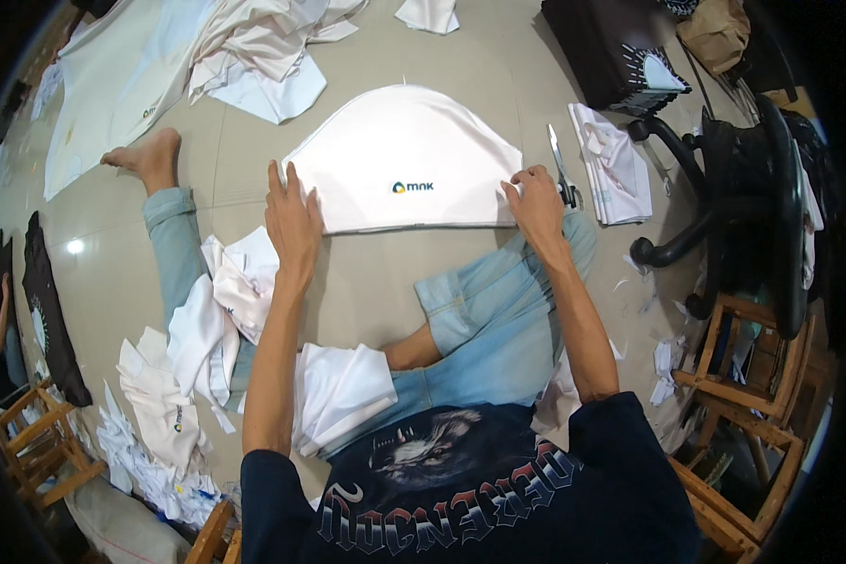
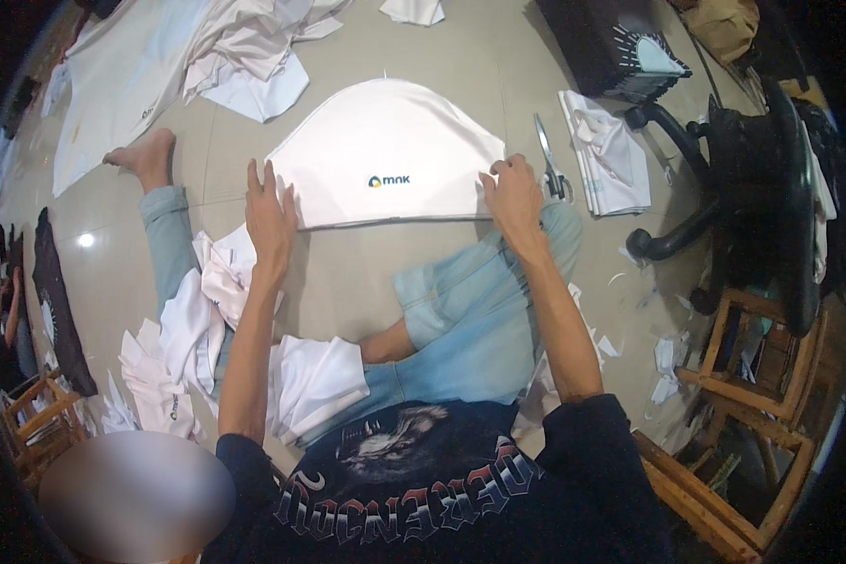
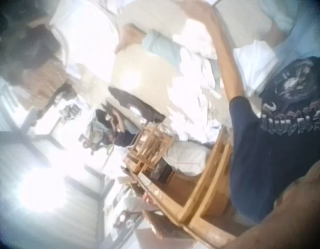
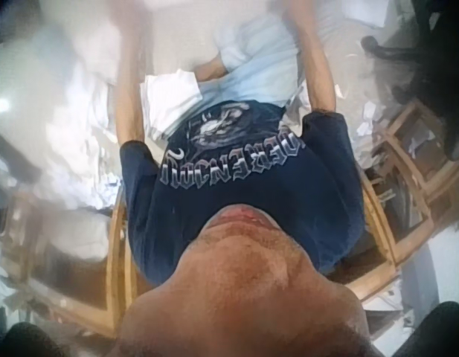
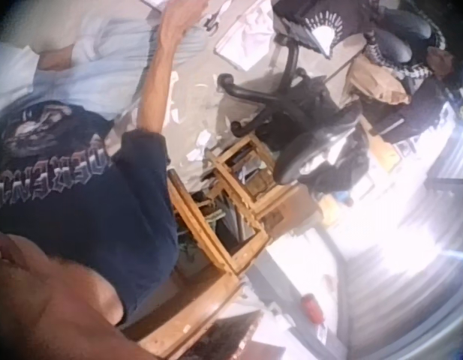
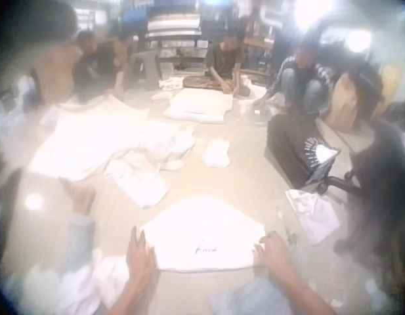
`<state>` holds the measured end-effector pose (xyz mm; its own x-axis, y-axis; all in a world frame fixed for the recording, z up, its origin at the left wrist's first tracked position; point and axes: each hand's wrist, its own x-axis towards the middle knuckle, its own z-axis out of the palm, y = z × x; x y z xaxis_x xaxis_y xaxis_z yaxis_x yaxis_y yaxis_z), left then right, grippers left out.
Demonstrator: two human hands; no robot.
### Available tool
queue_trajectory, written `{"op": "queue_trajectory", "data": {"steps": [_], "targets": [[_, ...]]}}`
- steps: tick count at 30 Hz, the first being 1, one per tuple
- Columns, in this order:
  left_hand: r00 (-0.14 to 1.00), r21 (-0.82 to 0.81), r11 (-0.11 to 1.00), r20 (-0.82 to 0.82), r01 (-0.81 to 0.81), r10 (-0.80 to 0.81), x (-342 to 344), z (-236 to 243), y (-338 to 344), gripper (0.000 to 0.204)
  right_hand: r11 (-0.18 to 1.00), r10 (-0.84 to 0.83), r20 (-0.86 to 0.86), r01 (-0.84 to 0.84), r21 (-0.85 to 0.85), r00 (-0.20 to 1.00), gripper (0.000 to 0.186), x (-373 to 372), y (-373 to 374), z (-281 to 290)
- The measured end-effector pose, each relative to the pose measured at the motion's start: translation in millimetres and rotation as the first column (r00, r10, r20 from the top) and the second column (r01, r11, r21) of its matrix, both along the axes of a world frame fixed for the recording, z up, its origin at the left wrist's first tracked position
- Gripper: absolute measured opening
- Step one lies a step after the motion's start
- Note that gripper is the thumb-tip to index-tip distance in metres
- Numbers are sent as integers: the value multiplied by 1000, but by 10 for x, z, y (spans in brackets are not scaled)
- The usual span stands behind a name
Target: The person sits on the floor and repeatedly folds white fabric pieces over a template, then uses scissors to trim the edges. The person handles the fabric and scissors by hand, working on individual pieces one at a time.
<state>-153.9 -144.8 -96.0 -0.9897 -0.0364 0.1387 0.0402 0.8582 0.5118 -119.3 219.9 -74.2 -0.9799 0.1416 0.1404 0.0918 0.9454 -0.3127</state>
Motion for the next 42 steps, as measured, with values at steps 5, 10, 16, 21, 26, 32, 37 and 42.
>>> {"op": "queue_trajectory", "data": {"steps": [5,10,16,21,26,32,37,42], "targets": [[982,-262,950,-30,172,-186,-36,-360,140,79,994,78,-208,-60,91,975,30,-677,-91,-243],[981,-245,950,79,194,-180,7,-602,147,96,978,-33,-147,62,198,989,36,-916,-151,-370],[978,-221,953,94,205,-188,-36,-528,180,99,976,-129,-308,175,128,942,41,-1255,-193,-351],[975,-213,959,163,185,-152,-26,-410,194,101,990,137,-125,-132,47,983,62,-2306,-541,-463],[964,-190,963,221,190,-147,-51,-290,247,102,997,60,-227,-71,-42,972,63,-3544,-701,-679],[947,-173,963,281,208,-154,-62,-281,239,104,979,-1,-75,16,201,997,39,-4081,-494,-700],[960,-158,967,232,198,-159,-15,-302,189,106,960,53,-182,-101,-263,982,36,-4018,-289,97],[948,-95,965,233,244,-217,-39,-365,186,108,779,245,-341,-394,-488,907,44,-3693,27,1621]]}}
